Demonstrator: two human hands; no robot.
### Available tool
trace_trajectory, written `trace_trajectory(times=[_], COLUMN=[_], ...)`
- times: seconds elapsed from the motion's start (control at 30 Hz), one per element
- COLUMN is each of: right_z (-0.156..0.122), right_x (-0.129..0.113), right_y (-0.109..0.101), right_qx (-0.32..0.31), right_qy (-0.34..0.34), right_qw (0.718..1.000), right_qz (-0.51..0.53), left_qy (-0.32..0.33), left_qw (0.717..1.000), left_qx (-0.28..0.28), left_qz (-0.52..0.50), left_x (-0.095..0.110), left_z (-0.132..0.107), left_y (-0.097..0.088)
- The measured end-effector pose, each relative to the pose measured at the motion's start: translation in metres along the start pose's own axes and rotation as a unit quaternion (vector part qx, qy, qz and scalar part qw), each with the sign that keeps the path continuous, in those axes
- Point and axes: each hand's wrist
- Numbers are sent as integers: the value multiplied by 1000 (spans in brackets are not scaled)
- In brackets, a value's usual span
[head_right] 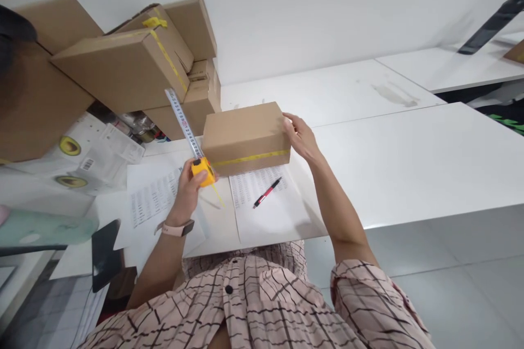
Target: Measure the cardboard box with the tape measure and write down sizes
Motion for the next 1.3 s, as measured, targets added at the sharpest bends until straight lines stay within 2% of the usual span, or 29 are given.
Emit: trace_trajectory(times=[0.1,0.2,0.3,0.37,0.43,0.47,0.53,0.6,0.7,0.93,1.17,1.3], right_z=[17,35,47,53,56,56,54,51,46,46,47,49], right_x=[-22,-37,-43,-47,-52,-54,-57,-58,-58,-59,-56,-53], right_y=[-7,-7,3,12,19,21,23,23,22,22,22,21], right_qx=[21,55,75,53,14,-2,-17,-9,0,-37,-44,-45], right_qy=[-56,-68,-92,-115,-125,-128,-139,-157,-184,-221,-242,-248], right_qw=[997,992,982,976,971,967,960,953,942,911,906,906], right_qz=[-44,-95,-146,-175,-205,-219,-241,-257,-281,-347,-343,-341], left_qy=[45,64,59,85,113,109,49,-36,-116,-161,-162,-159], left_qw=[999,998,998,996,994,994,992,976,954,947,944,948], left_qx=[1,-1,1,16,7,-19,-112,-203,-264,-257,-271,-261], left_qz=[-16,-15,-6,0,-2,-9,-39,-68,-87,-103,-100,-90], left_x=[28,50,61,63,61,59,51,40,23,2,-4,-11], left_z=[12,26,34,30,17,7,-13,-31,-48,-56,-58,-58], left_y=[0,0,5,13,24,29,41,52,63,63,64,66])
Point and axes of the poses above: each hand's wrist, its own z-axis towards the middle knuckle, its own y-axis out of the palm, x = y × z, and after that the axes turned 2 degrees about -y, right-handed
